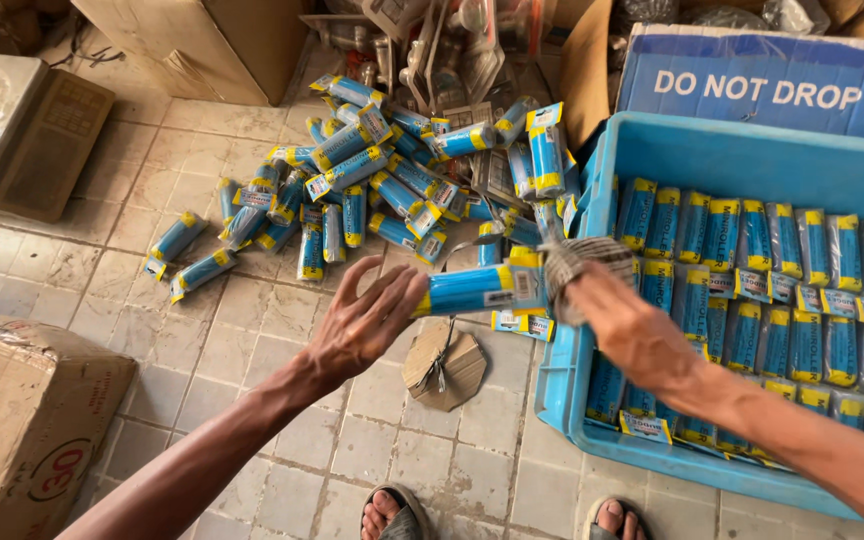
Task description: The person picks up packaged blue rollers from the floor, wipes them with a cloth, and places them into a blue plastic crate, occasionally rearranging the items inside the crate.
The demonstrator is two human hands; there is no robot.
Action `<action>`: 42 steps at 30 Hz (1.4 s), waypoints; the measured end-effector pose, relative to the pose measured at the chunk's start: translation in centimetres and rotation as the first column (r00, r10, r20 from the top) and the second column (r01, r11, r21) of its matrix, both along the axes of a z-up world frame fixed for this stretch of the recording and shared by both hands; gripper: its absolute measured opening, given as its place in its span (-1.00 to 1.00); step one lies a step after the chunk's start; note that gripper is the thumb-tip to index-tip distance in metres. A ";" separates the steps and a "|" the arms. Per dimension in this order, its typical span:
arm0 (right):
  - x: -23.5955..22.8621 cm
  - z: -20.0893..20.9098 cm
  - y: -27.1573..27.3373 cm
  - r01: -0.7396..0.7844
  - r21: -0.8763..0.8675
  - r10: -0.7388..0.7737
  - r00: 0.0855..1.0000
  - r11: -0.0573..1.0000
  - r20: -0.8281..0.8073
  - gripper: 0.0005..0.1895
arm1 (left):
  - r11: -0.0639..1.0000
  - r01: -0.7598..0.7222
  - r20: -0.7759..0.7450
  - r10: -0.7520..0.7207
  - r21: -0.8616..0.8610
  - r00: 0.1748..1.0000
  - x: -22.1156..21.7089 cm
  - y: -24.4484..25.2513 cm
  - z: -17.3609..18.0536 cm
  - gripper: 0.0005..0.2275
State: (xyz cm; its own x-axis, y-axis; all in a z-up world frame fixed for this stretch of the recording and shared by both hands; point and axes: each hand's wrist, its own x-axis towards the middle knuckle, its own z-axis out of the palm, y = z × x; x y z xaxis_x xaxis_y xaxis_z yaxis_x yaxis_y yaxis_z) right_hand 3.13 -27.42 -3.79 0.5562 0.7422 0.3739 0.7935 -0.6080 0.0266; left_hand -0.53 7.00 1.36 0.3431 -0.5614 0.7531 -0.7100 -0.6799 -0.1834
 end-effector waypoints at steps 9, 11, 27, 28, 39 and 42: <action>-3.3 7.1 5.7 -0.249 0.056 0.241 0.963 0.967 0.123 -0.46 | 0.989 0.135 -0.062 -0.138 -0.061 0.988 0.2 -2.2 0.1 -0.80; -2.0 3.9 3.0 -0.178 0.024 0.176 0.982 0.984 0.064 -0.46 | 0.995 0.093 -0.059 -0.095 -0.030 0.994 0.1 -1.5 0.5 -0.80; 0.5 1.9 -0.3 -0.128 0.049 0.118 0.978 0.991 0.171 -0.57 | 0.998 0.052 -0.067 -0.054 -0.037 0.996 -0.3 -0.8 -0.2 -0.71; 0.1 3.3 0.4 -0.133 0.046 0.124 0.979 0.990 0.165 -0.57 | 0.998 0.047 -0.073 -0.050 -0.041 0.996 -0.3 -1.2 -0.2 -0.71; -0.2 3.7 2.0 -0.255 0.108 0.276 0.907 0.961 -0.319 -0.50 | 0.993 0.072 0.082 -0.079 0.094 0.993 -0.3 -1.2 0.2 -0.78; 0.9 4.2 -1.2 -0.047 0.019 0.050 0.974 0.999 -0.219 -0.56 | 0.998 -0.012 0.108 0.005 0.068 0.994 0.0 1.5 -0.8 -0.80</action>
